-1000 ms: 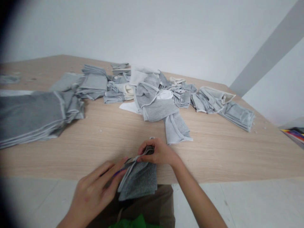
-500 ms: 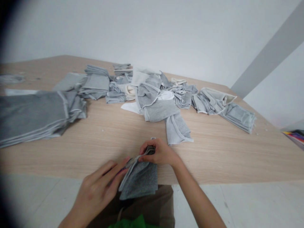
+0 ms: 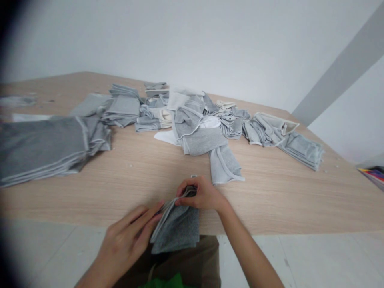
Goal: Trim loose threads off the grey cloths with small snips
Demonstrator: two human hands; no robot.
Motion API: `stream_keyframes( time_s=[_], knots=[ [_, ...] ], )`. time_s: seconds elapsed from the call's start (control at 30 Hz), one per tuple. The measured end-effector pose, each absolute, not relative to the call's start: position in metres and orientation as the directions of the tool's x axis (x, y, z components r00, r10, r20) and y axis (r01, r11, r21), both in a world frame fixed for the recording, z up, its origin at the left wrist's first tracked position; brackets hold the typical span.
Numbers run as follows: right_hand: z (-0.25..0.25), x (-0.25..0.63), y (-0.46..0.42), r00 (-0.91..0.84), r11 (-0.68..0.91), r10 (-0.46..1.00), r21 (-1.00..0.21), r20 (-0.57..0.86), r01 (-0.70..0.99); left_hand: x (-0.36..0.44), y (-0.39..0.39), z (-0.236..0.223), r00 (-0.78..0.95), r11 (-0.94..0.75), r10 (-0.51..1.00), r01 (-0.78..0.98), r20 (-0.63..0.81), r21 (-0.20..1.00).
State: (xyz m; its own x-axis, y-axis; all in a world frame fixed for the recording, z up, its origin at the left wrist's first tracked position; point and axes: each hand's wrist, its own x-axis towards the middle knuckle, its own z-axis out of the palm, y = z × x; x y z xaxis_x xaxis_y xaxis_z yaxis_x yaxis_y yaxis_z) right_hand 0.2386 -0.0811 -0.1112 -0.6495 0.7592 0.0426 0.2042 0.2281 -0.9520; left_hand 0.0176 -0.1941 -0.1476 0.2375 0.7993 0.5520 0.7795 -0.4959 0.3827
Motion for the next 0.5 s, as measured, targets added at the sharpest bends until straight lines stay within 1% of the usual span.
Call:
stream_keyframes(
  time_s=[0.33, 0.4, 0.5],
  knots=[
    [-0.1115, 0.2388, -0.0808, -0.648, 0.230, 0.760, -0.954, 0.054, 0.191, 0.0204, -0.1936, -0.1455, 0.229, -0.509, 0.789, 0.763, 0.570, 0.399],
    [-0.1115, 0.2389, -0.0808, -0.650, 0.232, 0.758, -0.955, 0.057, 0.186, 0.0221, -0.1935, -0.1438, 0.211, -0.501, 0.798, 0.754, 0.565, 0.426],
    [-0.1113, 0.2390, -0.0807, -0.653, 0.233, 0.755, -0.955, 0.058, 0.185, 0.0247, -0.1934, -0.1420, 0.160, -0.470, 0.827, 0.725, 0.540, 0.504]
  ],
)
